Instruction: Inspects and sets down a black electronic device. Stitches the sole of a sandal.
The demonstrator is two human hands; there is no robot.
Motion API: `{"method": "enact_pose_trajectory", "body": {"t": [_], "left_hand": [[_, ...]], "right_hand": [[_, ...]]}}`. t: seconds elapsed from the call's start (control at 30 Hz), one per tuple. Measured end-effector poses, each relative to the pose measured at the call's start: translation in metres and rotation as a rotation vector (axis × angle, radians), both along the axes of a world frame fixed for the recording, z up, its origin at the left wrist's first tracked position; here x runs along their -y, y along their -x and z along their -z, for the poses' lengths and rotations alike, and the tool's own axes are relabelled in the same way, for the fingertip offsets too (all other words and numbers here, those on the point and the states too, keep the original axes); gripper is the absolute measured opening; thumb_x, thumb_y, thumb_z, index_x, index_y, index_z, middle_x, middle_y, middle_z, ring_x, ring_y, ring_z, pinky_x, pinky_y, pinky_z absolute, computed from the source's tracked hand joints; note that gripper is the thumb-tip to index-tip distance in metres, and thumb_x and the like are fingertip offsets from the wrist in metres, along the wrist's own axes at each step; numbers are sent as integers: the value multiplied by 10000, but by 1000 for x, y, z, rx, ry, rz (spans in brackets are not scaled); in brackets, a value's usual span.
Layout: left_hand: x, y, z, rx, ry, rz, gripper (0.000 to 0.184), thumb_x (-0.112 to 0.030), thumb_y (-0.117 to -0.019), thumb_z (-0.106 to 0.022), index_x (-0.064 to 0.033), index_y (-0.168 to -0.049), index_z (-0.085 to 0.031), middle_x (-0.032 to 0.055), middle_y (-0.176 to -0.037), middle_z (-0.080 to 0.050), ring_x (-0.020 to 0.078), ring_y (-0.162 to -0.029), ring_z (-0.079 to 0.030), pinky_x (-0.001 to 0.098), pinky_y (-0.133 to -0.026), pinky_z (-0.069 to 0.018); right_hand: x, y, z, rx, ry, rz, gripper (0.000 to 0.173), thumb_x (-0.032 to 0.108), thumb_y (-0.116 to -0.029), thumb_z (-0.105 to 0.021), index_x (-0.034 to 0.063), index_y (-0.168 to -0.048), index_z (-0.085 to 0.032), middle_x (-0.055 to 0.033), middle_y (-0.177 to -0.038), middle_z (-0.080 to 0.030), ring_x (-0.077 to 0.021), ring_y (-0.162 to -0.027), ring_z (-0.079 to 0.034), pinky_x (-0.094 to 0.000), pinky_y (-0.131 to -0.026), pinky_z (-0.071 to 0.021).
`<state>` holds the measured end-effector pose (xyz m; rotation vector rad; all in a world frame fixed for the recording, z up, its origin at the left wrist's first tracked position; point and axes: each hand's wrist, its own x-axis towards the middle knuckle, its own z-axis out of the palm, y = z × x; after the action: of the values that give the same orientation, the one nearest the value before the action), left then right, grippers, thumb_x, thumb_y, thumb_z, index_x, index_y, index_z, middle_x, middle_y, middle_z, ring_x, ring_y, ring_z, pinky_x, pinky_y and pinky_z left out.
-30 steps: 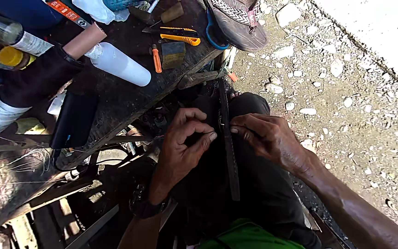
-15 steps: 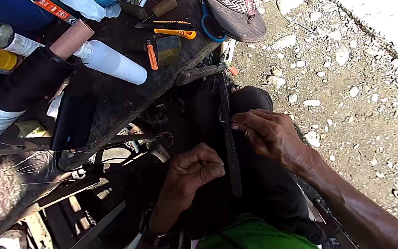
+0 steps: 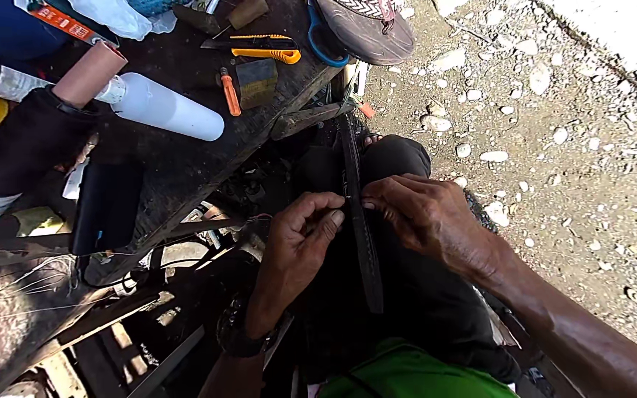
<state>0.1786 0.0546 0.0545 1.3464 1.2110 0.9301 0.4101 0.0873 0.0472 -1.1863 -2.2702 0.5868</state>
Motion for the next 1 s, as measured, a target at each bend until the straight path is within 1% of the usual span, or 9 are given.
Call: {"method": "enact_pose_trajectory", "body": {"t": [0.13, 0.33, 0.43, 0.6, 0.73, 0.83, 0.9, 0.93, 1.0], "left_hand": [[-5, 5, 2, 56, 58, 41, 164, -95, -1005, -618, -26, -1092, -738, 53, -999, -697, 142, -821, -675, 288, -749, -601], [-13, 0, -8, -9, 90, 91, 163, -115, -1003, -625, -63, -1099, -746, 34, -974, -688, 123, -795, -651, 258, -708, -569], [-15, -4, -13, -68, 70, 101, 160, -126, -1003, -629, -80, -1098, -750, 22, -980, -684, 110, -781, -638, 242, -677, -553], [-14, -12, -17, -106, 66, 94, 163, -119, -995, -646, -88, -1114, -752, 20, -991, -694, 111, -786, -653, 241, -677, -566], [-13, -8, -21, -138, 49, 100, 166, -135, -998, -646, -83, -1120, -747, 17, -1000, -703, 97, -750, -647, 224, -635, -559], [-12, -1, -23, -236, 59, 164, 189, -190, -1020, -623, -87, -1133, -734, -28, -905, -708, 48, -716, -638, 191, -623, -542], [-10, 6, -22, -241, 85, 211, 207, -154, -1007, -575, -99, -1123, -737, -57, -815, -667, 23, -657, -583, 173, -580, -488], [-10, 10, -24, -188, 98, 224, 210, -124, -988, -565, -99, -1090, -746, -62, -804, -666, 12, -647, -569, 164, -571, -472], [-7, 23, -31, 2, 99, 228, 194, -113, -964, -575, -99, -1020, -760, -54, -825, -692, -10, -666, -573, 144, -591, -466]], "right_hand": [[4, 5, -11, 176, 5, 8, 266, 305, -1075, -467, 153, -1011, -675, -6, -753, -598, -209, -678, -607, -350, -508, -436], [0, -5, -4, 136, -27, -24, 283, 350, -1076, -460, 158, -1013, -659, 36, -657, -564, -159, -567, -572, -328, -463, -402], [3, -10, -3, 129, 5, 28, 338, 408, -1082, -449, 166, -960, -652, 39, -622, -543, -148, -535, -557, -332, -452, -391], [13, -32, 0, 148, 52, 148, 413, 480, -1074, -444, 172, -863, -622, 29, -589, -509, -157, -503, -541, -355, -436, -370], [33, -84, 10, 222, 152, 364, 449, 527, -1063, -426, 180, -914, -669, 9, -571, -527, -191, -487, -542, -421, -447, -375], [44, -117, 17, 308, 228, 510, 542, 590, -1045, -390, 137, -916, -659, -41, -562, -509, -253, -492, -533, -479, -463, -356], [48, -111, 17, 242, 253, 480, 520, 578, -1044, -411, 142, -896, -652, -12, -562, -504, -210, -481, -524, -443, -454, -361], [50, -104, 18, 150, 290, 439, 501, 568, -1046, -432, 150, -896, -663, 11, -568, -512, -172, -480, -519, -414, -453, -372], [49, -94, 19, -149, 458, 298, 431, 531, -1061, -475, 177, -881, -642, 77, -611, -514, -56, -510, -492, -292, -469, -392]]}}
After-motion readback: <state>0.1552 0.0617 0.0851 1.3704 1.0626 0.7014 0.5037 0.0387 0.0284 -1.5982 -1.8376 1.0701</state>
